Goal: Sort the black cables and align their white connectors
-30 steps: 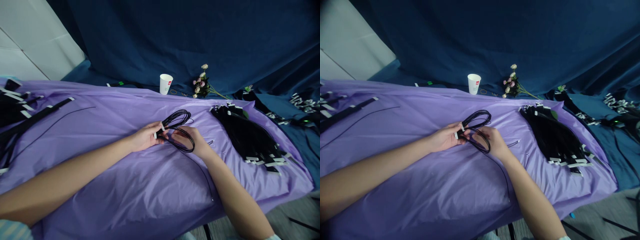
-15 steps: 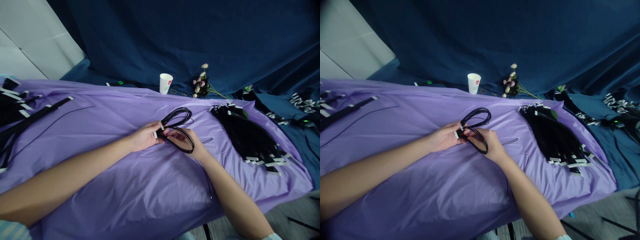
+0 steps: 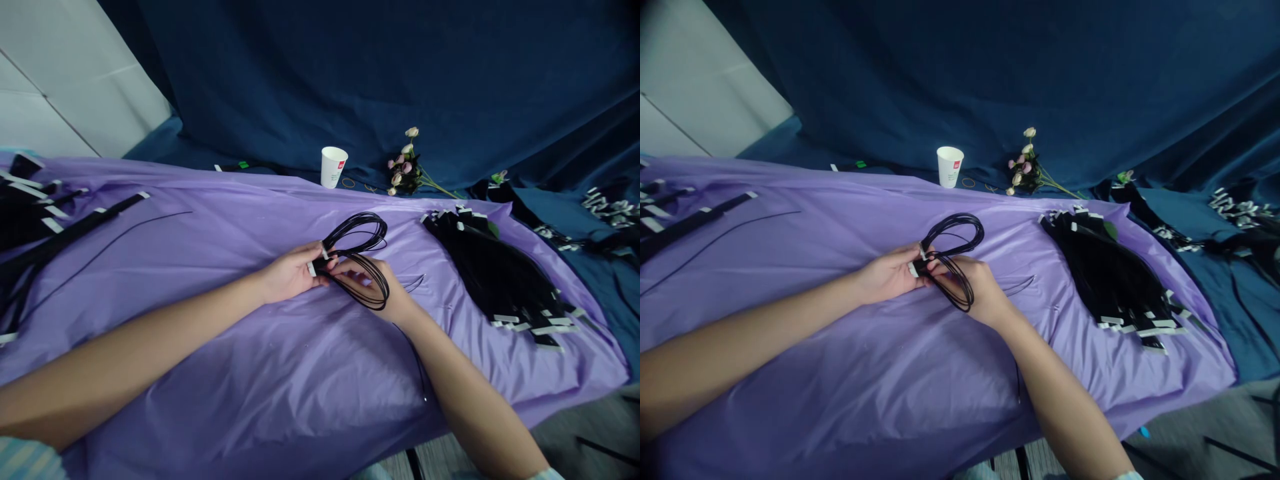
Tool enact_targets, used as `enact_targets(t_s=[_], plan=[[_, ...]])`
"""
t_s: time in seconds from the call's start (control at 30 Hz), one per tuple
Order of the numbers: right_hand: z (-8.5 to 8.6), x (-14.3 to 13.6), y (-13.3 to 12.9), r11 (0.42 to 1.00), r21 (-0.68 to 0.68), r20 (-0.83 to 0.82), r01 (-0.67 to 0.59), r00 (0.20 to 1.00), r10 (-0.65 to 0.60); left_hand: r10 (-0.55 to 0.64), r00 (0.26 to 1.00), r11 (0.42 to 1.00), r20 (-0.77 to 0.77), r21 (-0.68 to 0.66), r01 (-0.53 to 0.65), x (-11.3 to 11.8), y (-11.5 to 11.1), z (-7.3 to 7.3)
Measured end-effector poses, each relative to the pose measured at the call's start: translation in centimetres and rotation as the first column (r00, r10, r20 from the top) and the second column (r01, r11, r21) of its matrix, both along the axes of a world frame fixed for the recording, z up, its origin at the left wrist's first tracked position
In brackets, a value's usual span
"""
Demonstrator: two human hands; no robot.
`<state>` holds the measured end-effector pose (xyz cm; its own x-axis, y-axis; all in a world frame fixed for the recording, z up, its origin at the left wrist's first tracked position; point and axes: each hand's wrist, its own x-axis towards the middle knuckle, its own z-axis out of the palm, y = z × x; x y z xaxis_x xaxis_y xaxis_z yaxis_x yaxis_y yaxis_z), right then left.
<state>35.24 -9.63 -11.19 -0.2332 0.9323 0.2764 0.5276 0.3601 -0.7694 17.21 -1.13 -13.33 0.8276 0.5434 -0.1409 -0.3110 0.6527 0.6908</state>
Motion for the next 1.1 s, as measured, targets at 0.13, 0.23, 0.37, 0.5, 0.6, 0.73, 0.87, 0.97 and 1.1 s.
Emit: enact_targets(t_s=[0.13, 0.23, 0.37, 0.5, 0.6, 0.73, 0.87, 0.97, 1.1], plan=[[0.0, 0.0, 0.0, 0.998, -0.036, -0.026, -0.059, 0.998, 0.058, -0.007, 1.000, 1.000, -0.007, -0.023, 0.007, -0.1, 0.1, 0.0], [0.2, -0.1, -0.1, 0.996, -0.037, -0.032, -0.082, 0.996, 0.081, -0.018, 1.000, 0.999, -0.008, -0.027, 0.017, -0.1, 0.1, 0.1], [0.2, -0.4, -0.1, 0.998, -0.037, -0.046, -0.059, 0.997, 0.058, -0.032, 0.999, 0.999, 0.000, -0.029, 0.032, -0.3, 0.1, 0.3], [0.2, -0.6, -0.2, 0.998, -0.039, -0.048, -0.054, 0.998, 0.052, -0.035, 0.999, 0.999, 0.013, -0.013, 0.035, -0.3, 0.1, 0.2], [0.4, -0.6, -0.4, 0.998, -0.046, -0.076, -0.053, 0.996, 0.049, -0.037, 0.999, 0.999, 0.030, -0.010, 0.037, -0.2, 0.1, 0.2], [0.2, -0.6, -0.6, 0.997, -0.065, -0.106, -0.036, 0.994, 0.029, -0.040, 0.999, 0.999, 0.030, 0.003, 0.040, -0.2, 0.1, 0.3], [-0.2, -0.6, -0.4, 0.994, -0.109, -0.103, 0.003, 0.995, -0.014, -0.055, 0.998, 0.998, 0.036, 0.020, 0.055, -0.3, 0.0, 0.4], [-0.2, -0.6, -0.2, 0.994, -0.110, -0.053, 0.007, 0.999, -0.012, -0.063, 0.997, 0.998, 0.039, 0.029, 0.062, -0.3, 0.0, 0.4], [-0.8, -0.6, 0.0, 0.997, -0.066, -0.034, -0.031, 0.999, 0.029, -0.070, 0.996, 0.997, 0.046, 0.037, 0.069, -0.3, 0.1, 0.2]])
